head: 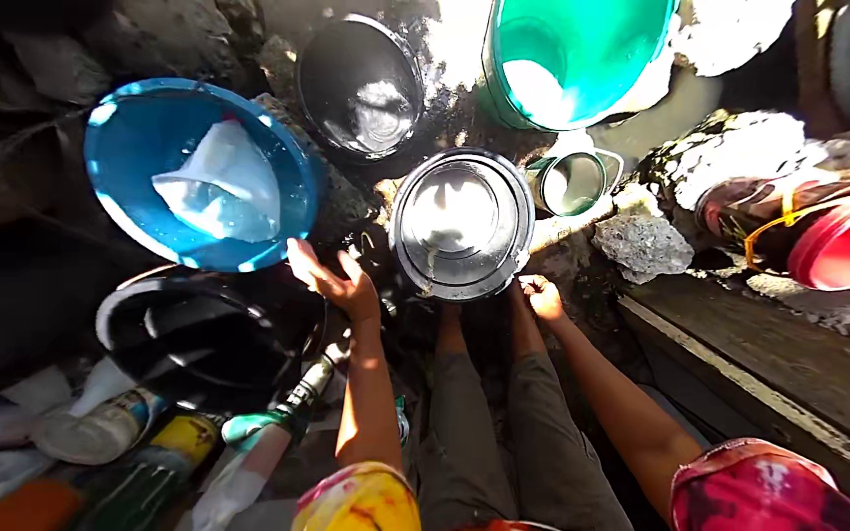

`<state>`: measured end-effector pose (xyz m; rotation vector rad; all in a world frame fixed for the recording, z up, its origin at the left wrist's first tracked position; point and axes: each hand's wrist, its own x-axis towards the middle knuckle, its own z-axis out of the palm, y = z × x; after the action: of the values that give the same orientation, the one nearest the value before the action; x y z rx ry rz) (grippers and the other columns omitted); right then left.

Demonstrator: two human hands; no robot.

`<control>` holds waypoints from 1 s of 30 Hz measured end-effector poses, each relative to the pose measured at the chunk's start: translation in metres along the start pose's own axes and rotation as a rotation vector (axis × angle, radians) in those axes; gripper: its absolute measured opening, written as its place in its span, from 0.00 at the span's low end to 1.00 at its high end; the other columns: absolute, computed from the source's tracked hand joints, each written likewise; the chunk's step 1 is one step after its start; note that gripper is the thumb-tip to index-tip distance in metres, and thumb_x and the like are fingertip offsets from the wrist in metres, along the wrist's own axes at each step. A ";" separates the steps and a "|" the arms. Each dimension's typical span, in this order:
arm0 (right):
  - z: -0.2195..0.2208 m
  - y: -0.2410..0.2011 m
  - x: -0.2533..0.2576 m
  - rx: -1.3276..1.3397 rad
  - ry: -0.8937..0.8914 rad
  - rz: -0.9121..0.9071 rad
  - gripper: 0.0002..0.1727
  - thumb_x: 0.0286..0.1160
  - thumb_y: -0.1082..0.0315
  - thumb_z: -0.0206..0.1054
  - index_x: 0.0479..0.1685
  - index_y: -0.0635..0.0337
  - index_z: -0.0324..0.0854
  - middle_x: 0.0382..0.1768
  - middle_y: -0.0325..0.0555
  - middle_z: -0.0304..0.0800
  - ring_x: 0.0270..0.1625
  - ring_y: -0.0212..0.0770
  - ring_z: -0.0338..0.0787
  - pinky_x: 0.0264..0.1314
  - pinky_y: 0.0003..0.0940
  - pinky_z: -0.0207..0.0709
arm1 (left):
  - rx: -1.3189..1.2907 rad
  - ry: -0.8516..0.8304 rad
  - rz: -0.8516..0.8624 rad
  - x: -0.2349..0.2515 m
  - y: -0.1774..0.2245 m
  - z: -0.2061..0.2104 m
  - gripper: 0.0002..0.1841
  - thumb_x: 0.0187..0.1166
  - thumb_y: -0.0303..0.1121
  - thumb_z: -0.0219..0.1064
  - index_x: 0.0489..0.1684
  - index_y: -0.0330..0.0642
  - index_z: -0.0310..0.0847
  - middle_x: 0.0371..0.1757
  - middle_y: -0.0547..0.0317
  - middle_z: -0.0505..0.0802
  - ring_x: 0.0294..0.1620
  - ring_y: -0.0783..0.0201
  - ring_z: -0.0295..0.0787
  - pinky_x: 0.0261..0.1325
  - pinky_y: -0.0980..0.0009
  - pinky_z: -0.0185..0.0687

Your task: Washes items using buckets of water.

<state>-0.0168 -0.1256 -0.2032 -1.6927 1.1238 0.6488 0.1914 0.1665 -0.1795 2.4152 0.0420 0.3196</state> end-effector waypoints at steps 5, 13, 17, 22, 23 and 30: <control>-0.016 0.009 0.018 0.002 0.020 0.009 0.15 0.83 0.80 0.57 0.62 0.76 0.84 0.62 0.68 0.87 0.65 0.56 0.87 0.74 0.46 0.76 | -0.018 -0.595 -0.350 -0.039 -0.013 0.050 0.27 0.87 0.30 0.60 0.82 0.22 0.66 0.83 0.24 0.71 0.86 0.34 0.65 0.89 0.47 0.57; -0.047 0.032 0.062 0.147 0.056 0.124 0.17 0.88 0.75 0.55 0.68 0.74 0.79 0.63 0.68 0.86 0.64 0.55 0.87 0.72 0.50 0.77 | 0.011 -0.774 -0.697 -0.038 -0.023 0.079 0.31 0.90 0.35 0.59 0.89 0.29 0.57 0.87 0.30 0.68 0.90 0.41 0.60 0.91 0.49 0.52; -0.067 0.033 0.100 0.303 0.059 0.307 0.18 0.93 0.69 0.51 0.72 0.68 0.76 0.61 0.62 0.85 0.53 0.49 0.90 0.57 0.45 0.84 | 0.107 -0.657 -0.528 -0.031 -0.015 0.069 0.33 0.87 0.32 0.62 0.89 0.27 0.56 0.84 0.26 0.71 0.87 0.37 0.66 0.89 0.47 0.57; -0.086 0.020 0.154 0.458 0.114 0.412 0.23 0.94 0.59 0.51 0.78 0.65 0.67 0.60 0.56 0.85 0.45 0.41 0.90 0.47 0.36 0.84 | 0.053 -0.472 -0.304 -0.016 -0.002 0.051 0.24 0.86 0.29 0.59 0.79 0.28 0.72 0.75 0.33 0.83 0.77 0.42 0.79 0.82 0.47 0.70; -0.087 0.011 0.161 0.527 0.141 0.442 0.25 0.94 0.58 0.52 0.80 0.64 0.66 0.61 0.56 0.84 0.46 0.41 0.89 0.48 0.35 0.83 | 0.074 -0.474 -0.278 -0.012 0.003 0.046 0.23 0.86 0.28 0.59 0.78 0.28 0.74 0.76 0.34 0.83 0.78 0.42 0.79 0.82 0.46 0.69; -0.072 -0.003 0.201 0.975 0.270 0.462 0.24 0.95 0.58 0.46 0.82 0.61 0.58 0.58 0.53 0.82 0.47 0.39 0.89 0.50 0.31 0.85 | 0.164 -0.471 -0.038 -0.021 0.001 0.053 0.17 0.84 0.26 0.58 0.65 0.28 0.85 0.66 0.36 0.90 0.70 0.43 0.87 0.77 0.49 0.76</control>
<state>0.0674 -0.2689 -0.3379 -0.6902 1.6810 0.0680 0.1839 0.1293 -0.2222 2.5877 -0.1004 -0.2854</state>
